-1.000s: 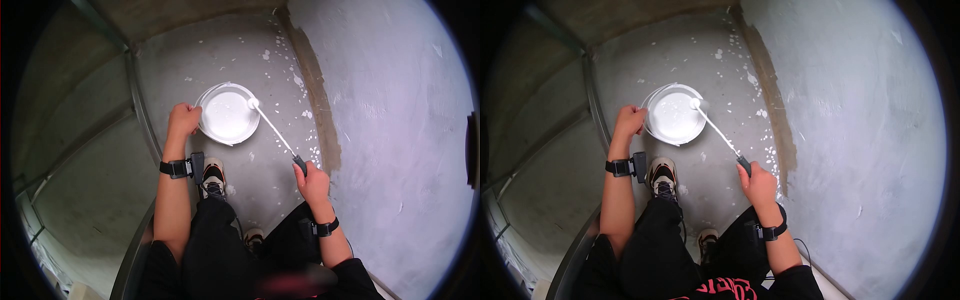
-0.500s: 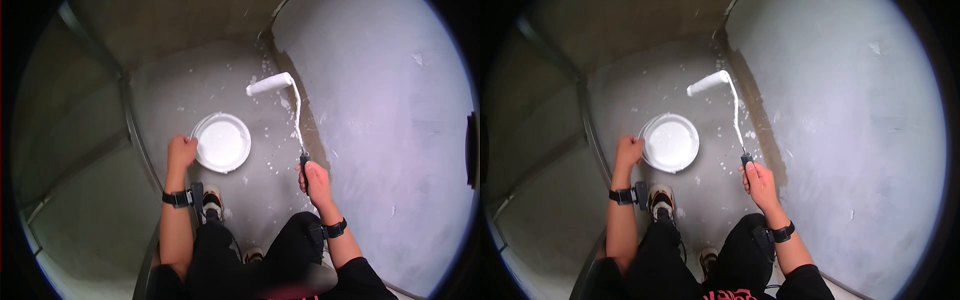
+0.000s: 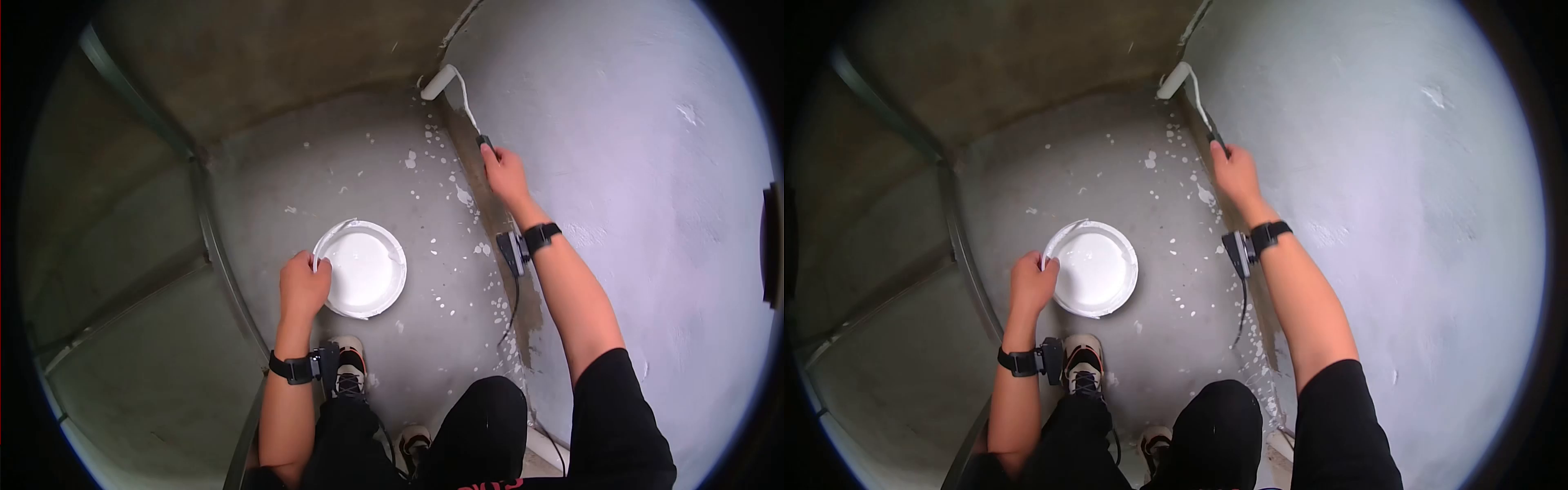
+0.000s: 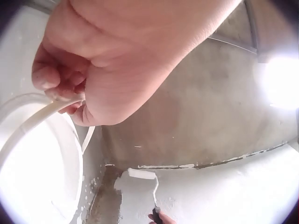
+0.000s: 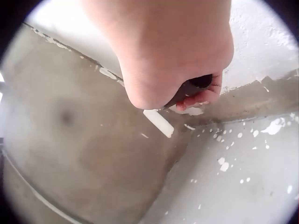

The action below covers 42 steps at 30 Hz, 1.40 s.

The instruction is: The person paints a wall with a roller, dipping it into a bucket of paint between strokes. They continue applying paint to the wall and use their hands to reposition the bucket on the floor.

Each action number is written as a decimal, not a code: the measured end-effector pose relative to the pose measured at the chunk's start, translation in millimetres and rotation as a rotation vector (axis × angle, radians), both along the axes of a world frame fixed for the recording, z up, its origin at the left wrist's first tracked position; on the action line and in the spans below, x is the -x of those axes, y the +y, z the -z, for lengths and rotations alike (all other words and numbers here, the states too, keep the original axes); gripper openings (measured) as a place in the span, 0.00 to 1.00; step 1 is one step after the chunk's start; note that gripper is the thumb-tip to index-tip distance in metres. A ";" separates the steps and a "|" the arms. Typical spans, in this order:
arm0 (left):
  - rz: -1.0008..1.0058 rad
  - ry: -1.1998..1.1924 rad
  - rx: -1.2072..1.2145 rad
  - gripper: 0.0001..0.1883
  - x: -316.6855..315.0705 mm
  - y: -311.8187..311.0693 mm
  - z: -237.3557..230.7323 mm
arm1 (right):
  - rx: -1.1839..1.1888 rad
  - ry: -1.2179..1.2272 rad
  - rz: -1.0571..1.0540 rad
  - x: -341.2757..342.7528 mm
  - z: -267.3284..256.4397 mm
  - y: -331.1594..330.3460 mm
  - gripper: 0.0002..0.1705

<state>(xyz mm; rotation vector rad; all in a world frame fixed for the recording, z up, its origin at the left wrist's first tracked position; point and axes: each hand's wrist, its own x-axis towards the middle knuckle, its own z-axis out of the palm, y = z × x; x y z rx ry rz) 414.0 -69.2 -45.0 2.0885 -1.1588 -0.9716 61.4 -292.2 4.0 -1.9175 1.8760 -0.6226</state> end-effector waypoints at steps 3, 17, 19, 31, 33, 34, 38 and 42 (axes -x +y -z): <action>-0.086 0.025 0.029 0.11 2.4 -4.4 -8.9 | 0.024 0.125 0.011 -6.0 25.6 -44.5 0.27; -0.160 0.045 0.036 0.08 -1.6 -5.8 -14.4 | 0.074 0.345 0.148 -41.8 109.2 -117.6 0.31; -0.120 -0.003 0.054 0.09 -2.4 -4.8 -11.8 | 0.044 0.335 0.171 -45.6 112.8 -113.8 0.30; -0.101 0.037 0.070 0.09 -3.2 -3.8 -15.7 | -0.029 0.443 0.302 -47.5 98.3 -97.8 0.28; -0.092 0.027 0.083 0.08 -3.3 -3.4 -16.7 | -0.027 0.452 0.306 -45.7 97.0 -91.4 0.28; -0.086 0.014 0.093 0.08 -3.7 -2.7 -17.0 | -0.037 0.457 0.303 -43.6 96.3 -89.1 0.28; -0.065 -0.041 0.157 0.07 -0.2 0.7 -11.6 | -0.029 0.495 0.279 -34.5 91.2 -69.9 0.27; -0.064 -0.071 0.160 0.07 2.4 1.9 -13.2 | -0.027 0.507 0.303 -25.6 91.5 -44.4 0.27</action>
